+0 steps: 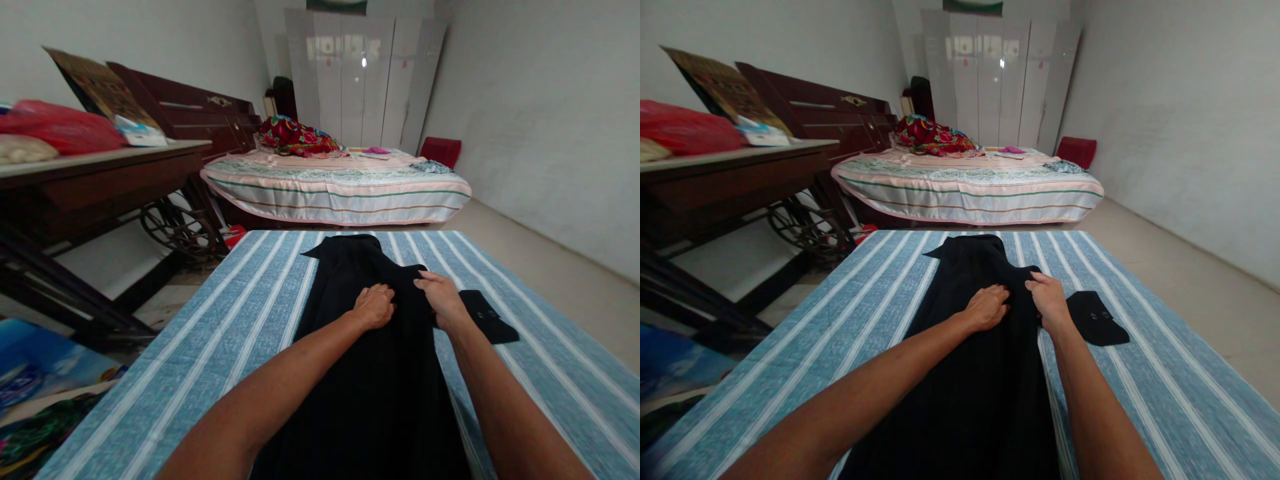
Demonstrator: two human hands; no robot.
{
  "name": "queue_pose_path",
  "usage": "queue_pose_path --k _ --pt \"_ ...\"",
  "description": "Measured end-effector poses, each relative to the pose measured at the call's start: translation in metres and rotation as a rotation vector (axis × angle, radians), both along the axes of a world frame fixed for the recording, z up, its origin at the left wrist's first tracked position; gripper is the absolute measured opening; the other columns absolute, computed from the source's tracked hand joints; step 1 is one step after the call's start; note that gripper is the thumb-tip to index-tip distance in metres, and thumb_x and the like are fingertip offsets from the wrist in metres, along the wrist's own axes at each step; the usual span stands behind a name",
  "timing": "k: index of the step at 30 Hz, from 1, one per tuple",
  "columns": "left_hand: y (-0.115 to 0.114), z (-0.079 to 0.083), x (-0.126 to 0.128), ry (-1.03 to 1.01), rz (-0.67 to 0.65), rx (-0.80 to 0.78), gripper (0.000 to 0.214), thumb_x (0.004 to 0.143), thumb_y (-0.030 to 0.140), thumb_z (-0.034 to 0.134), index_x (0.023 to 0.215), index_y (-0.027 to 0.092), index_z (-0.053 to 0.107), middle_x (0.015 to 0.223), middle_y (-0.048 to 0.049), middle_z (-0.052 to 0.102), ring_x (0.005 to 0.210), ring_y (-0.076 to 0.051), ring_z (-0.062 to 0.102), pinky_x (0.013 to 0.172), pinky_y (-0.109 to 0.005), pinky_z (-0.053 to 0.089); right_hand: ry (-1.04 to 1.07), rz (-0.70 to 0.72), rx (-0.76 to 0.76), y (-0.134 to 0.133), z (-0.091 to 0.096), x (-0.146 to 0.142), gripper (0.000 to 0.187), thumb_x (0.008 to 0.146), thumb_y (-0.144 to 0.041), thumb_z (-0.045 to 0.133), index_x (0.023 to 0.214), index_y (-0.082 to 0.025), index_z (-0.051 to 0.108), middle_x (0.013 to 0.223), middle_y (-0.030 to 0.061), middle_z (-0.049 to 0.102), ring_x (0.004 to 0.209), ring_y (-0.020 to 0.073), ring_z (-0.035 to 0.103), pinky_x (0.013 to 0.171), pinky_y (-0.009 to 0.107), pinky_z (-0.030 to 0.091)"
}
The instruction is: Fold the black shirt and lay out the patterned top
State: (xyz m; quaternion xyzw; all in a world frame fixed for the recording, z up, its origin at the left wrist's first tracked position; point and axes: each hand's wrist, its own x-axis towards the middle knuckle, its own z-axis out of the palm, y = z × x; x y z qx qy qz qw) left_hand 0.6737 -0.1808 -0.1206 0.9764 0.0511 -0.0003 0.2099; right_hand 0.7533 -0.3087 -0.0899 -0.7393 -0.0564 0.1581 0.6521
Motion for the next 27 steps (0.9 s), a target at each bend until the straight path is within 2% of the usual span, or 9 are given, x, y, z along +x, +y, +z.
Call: queue_pose_path --k 3,6,9,13,18,21,24,27 --pt "-0.006 -0.006 0.011 0.014 -0.006 0.04 0.044 0.087 0.035 0.041 0.128 0.017 0.042 0.139 -0.0134 0.043 0.13 -0.027 0.035 0.107 -0.048 0.026 0.011 -0.02 0.068 0.001 0.007 -0.001 0.049 0.066 -0.016 0.062 0.115 -0.009 0.062 0.065 0.0036 0.068 0.053 0.0147 0.061 0.05 0.023 0.047" --pt "-0.01 -0.009 0.022 0.031 -0.004 0.061 0.045 0.089 0.037 0.037 0.128 0.015 0.041 0.139 -0.0156 0.043 0.131 -0.028 0.034 0.106 -0.048 0.026 0.011 -0.032 0.088 0.003 0.011 -0.003 0.048 0.066 -0.017 0.063 0.113 -0.01 0.064 0.06 0.0013 0.066 0.05 0.0142 0.058 0.048 0.023 0.046" --pt "-0.011 -0.01 0.029 0.056 -0.019 0.07 0.046 0.09 0.033 0.035 0.132 0.015 0.037 0.144 -0.0152 0.036 0.135 -0.026 0.028 0.108 -0.047 0.023 0.013 -0.032 0.094 0.006 0.011 -0.004 0.047 0.065 -0.018 0.064 0.111 -0.011 0.066 0.055 0.0001 0.064 0.048 0.0144 0.057 0.046 0.023 0.045" --pt "-0.008 -0.007 0.032 0.119 -0.066 0.075 0.058 0.088 0.037 0.037 0.141 0.015 0.026 0.15 -0.015 0.024 0.138 -0.029 0.02 0.108 -0.052 0.02 0.016 -0.048 0.102 0.008 0.009 -0.004 0.046 0.064 -0.017 0.064 0.109 -0.01 0.067 0.068 0.0033 0.069 0.058 0.0154 0.061 0.052 0.023 0.047" --pt "0.003 -0.003 0.033 0.191 -0.114 0.104 0.072 0.081 0.049 0.046 0.142 0.017 0.024 0.152 -0.0154 0.019 0.139 -0.033 0.016 0.108 -0.055 0.016 0.016 -0.046 0.107 0.012 0.002 -0.009 0.051 0.063 -0.02 0.065 0.113 -0.009 0.064 0.077 0.0061 0.071 0.064 0.0173 0.063 0.053 0.024 0.047" --pt "0.015 -0.002 0.04 0.195 -0.107 0.134 0.075 0.075 0.048 0.054 0.14 0.018 0.03 0.149 -0.0166 0.025 0.136 -0.035 0.022 0.108 -0.056 0.015 0.004 -0.022 0.132 0.017 -0.005 -0.016 0.054 0.065 -0.024 0.063 0.117 -0.009 0.062 0.082 0.0064 0.071 0.068 0.0185 0.065 0.057 0.026 0.049" --pt "0.031 -0.003 0.051 0.195 -0.096 0.152 0.071 0.066 0.04 0.066 0.13 0.021 0.043 0.143 -0.016 0.038 0.131 -0.035 0.032 0.108 -0.054 0.018 -0.029 0.011 0.156 0.025 -0.013 -0.024 0.053 0.064 -0.025 0.063 0.116 -0.011 0.063 0.095 0.0064 0.071 0.083 0.0203 0.065 0.07 0.028 0.051" --pt "0.049 -0.007 0.062 0.171 -0.075 0.149 0.068 0.062 0.032 0.07 0.126 0.019 0.048 0.137 -0.0167 0.045 0.13 -0.034 0.035 0.109 -0.051 0.017 -0.071 0.084 0.178 0.035 -0.023 -0.033 0.051 0.064 -0.025 0.062 0.113 -0.012 0.064 0.103 0.0049 0.069 0.094 0.0201 0.063 0.082 0.028 0.048"
